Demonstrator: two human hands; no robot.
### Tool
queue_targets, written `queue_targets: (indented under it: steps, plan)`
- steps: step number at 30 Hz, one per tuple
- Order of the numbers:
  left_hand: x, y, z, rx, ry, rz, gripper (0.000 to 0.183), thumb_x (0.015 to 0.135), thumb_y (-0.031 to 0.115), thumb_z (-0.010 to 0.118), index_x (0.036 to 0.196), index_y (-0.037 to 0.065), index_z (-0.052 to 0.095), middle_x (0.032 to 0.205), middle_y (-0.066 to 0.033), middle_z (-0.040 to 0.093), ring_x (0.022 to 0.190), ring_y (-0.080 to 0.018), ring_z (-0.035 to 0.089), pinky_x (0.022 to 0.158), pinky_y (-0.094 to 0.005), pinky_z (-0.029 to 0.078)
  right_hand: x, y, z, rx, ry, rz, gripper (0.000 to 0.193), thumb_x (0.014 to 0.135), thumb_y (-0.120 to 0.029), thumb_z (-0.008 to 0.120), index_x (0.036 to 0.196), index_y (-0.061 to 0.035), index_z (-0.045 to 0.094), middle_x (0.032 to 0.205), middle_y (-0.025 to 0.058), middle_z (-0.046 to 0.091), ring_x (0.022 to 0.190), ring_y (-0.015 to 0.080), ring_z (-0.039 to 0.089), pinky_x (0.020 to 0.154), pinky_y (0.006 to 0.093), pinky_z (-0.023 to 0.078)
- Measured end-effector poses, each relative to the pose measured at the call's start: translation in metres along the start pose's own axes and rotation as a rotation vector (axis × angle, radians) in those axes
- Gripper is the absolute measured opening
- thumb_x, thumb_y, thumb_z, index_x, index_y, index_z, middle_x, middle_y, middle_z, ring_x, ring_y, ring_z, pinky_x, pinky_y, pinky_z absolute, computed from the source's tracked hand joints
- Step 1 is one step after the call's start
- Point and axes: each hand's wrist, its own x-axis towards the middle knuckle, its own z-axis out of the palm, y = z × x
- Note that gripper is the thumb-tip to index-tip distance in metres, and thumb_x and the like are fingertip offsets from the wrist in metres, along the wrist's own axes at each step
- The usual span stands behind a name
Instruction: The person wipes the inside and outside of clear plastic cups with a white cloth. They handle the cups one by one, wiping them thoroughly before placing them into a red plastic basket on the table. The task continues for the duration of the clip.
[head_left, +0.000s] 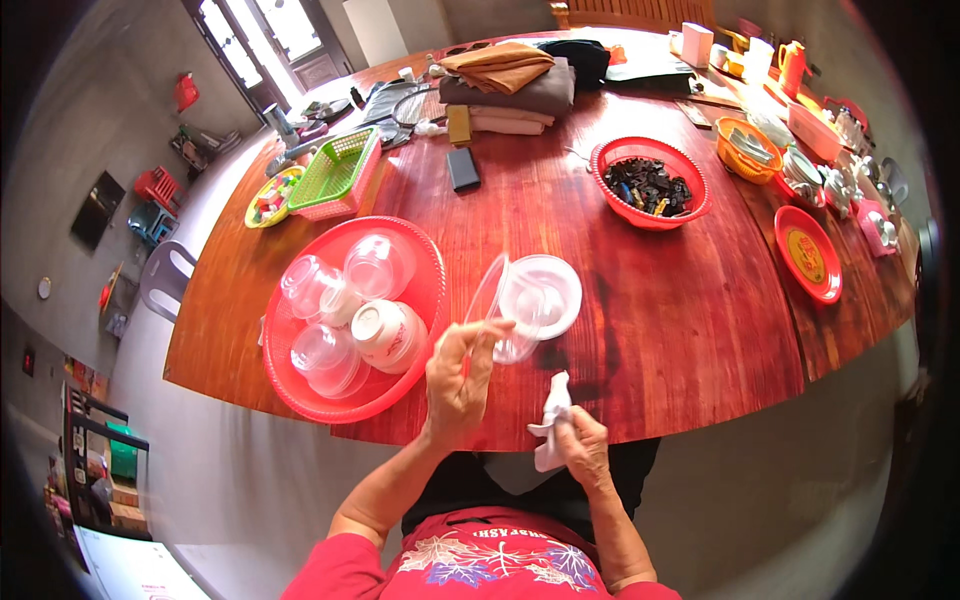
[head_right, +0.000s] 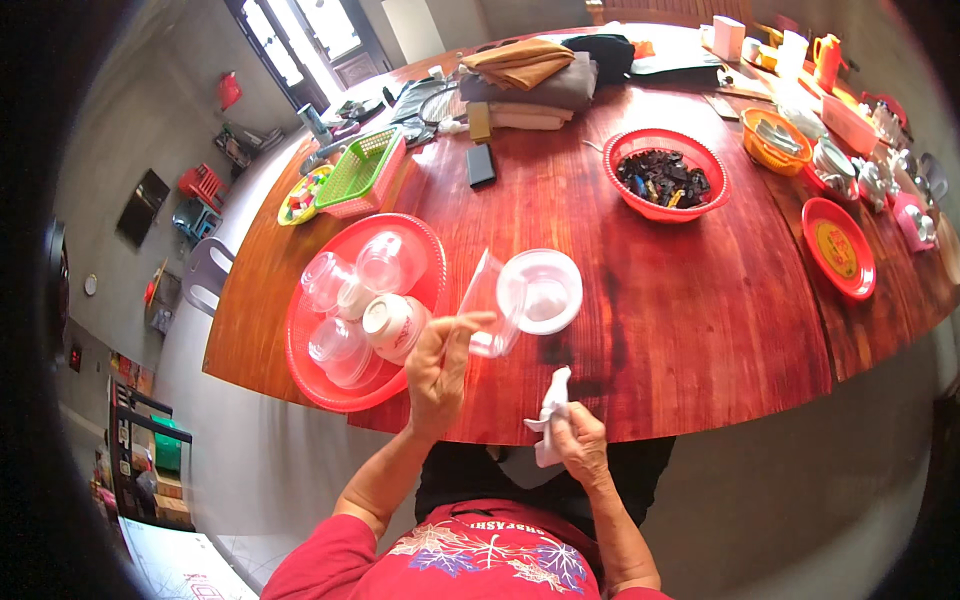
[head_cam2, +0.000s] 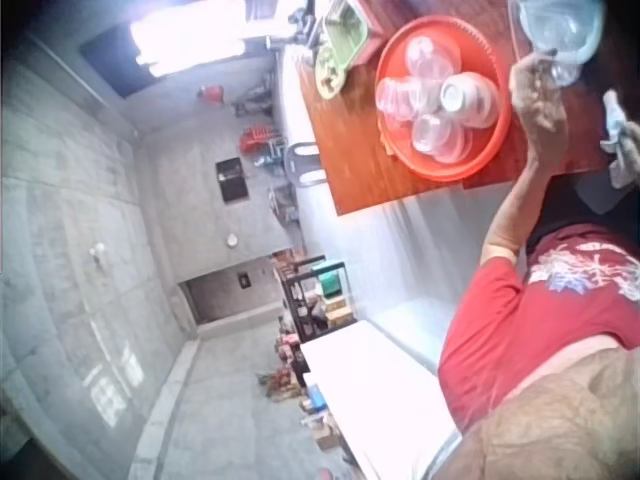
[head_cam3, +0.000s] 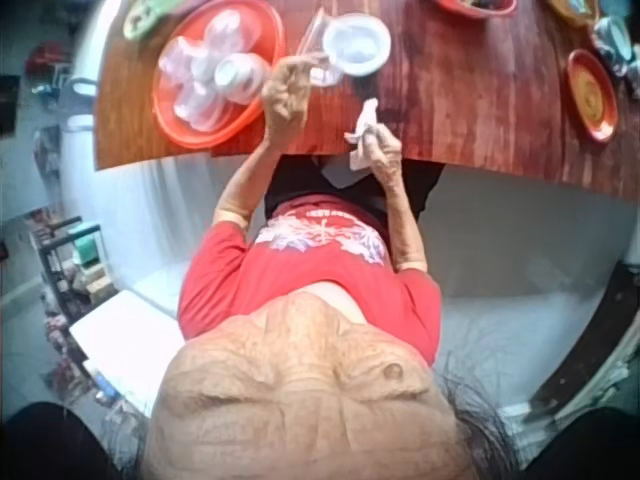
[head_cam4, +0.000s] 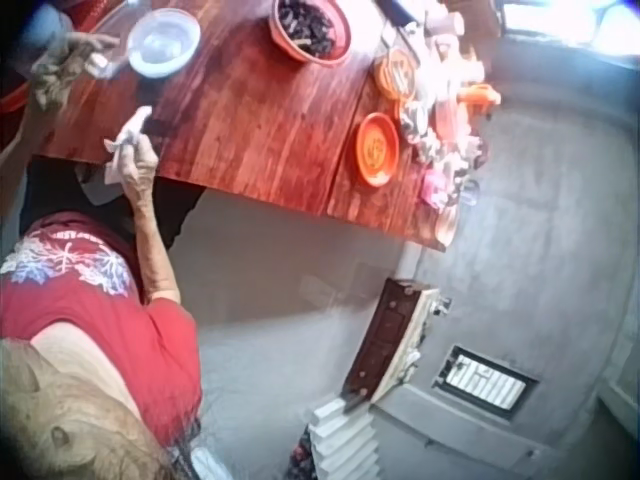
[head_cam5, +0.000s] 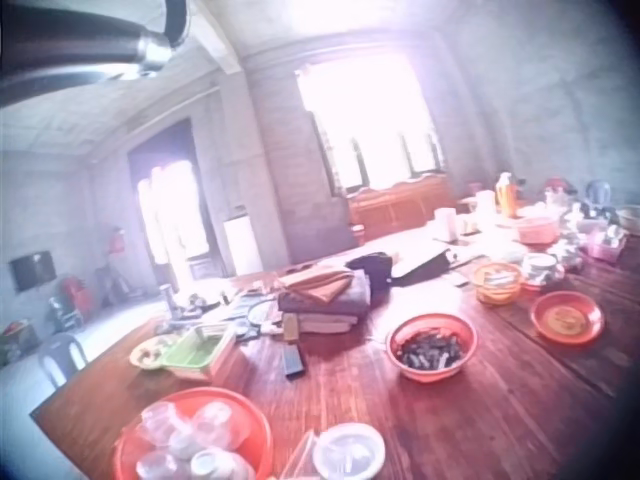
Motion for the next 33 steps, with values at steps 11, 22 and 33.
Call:
queue_targets:
  steps: [11, 22, 33]
  plan:
    - [-0.086, -0.027, -0.001, -0.637, -0.208, -0.341, 0.012, 0.100, 0.012, 0.052, 0.109, 0.005, 0.052, 0.110, -0.0030, 0.059, 0.094, -0.0054, 0.053, 0.083, -0.0241, 0.048, 0.011, -0.063, 0.073, -0.970, 0.091, -0.864, 0.024, 0.072, -0.016, 0.067, 0.092, -0.0039, 0.060, 0.100, 0.0122, 0.055, 0.097, 0.0305, 0.053, 0.082, 0.0420, 0.036]
    - [-0.110, -0.052, 0.003, -0.676, -0.366, -0.498, 0.004, 0.099, 0.009, 0.051, 0.099, 0.006, 0.049, 0.130, -0.0086, 0.055, 0.102, -0.0059, 0.047, 0.093, -0.0266, 0.040, 0.075, -0.053, 0.049, -0.381, -0.045, -0.075, 0.015, 0.095, -0.006, 0.052, 0.109, -0.0030, 0.057, 0.087, 0.0043, 0.063, 0.078, 0.0087, 0.059, 0.064, 0.0238, 0.050]
    - [-0.114, -0.038, 0.006, -0.565, -0.331, -0.468, 0.054, 0.097, 0.007, 0.051, 0.145, 0.004, 0.028, 0.130, -0.0049, 0.049, 0.121, -0.0134, 0.045, 0.103, -0.0290, 0.037, -0.001, -0.044, 0.061, -1.029, -0.191, -0.700, 0.052, 0.085, -0.007, 0.059, 0.134, 0.0049, 0.046, 0.133, 0.0225, 0.047, 0.128, 0.0383, 0.044, 0.105, 0.0441, 0.034]
